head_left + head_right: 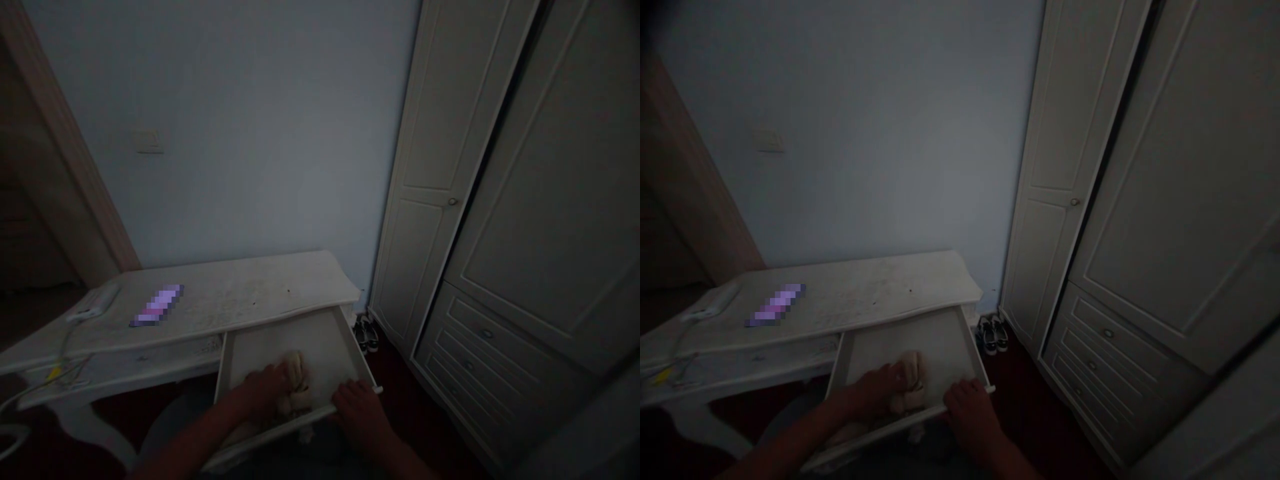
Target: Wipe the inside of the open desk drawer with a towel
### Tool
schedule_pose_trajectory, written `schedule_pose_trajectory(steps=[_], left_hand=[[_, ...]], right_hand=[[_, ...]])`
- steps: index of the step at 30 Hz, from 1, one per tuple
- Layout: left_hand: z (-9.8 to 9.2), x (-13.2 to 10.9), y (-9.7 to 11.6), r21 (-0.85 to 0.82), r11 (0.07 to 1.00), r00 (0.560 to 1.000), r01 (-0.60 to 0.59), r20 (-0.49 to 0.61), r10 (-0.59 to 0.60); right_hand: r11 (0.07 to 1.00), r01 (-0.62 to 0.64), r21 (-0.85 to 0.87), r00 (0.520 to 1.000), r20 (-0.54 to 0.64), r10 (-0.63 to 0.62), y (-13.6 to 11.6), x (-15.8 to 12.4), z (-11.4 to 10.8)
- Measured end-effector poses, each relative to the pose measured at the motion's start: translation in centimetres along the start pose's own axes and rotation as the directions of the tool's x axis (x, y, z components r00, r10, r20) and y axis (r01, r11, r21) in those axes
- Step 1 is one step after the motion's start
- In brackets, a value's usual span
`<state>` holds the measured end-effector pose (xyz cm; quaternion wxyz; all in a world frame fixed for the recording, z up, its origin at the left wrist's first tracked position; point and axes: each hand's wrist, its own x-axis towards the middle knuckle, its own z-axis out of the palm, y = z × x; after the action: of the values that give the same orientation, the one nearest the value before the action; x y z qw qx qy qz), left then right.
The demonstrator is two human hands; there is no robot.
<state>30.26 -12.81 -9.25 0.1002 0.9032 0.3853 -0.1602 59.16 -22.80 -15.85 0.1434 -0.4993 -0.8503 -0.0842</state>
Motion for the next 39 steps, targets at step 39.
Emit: schedule_pose_trajectory(steps=[39], left_hand=[[-1.7, 3.0, -5.0, 0.151, 0.787, 0.757, 0.598, -0.430, -0.493]], right_hand=[[1.000, -0.010, -0.001, 0.994, 0.106, 0.010, -0.1, 0.3, -0.8]])
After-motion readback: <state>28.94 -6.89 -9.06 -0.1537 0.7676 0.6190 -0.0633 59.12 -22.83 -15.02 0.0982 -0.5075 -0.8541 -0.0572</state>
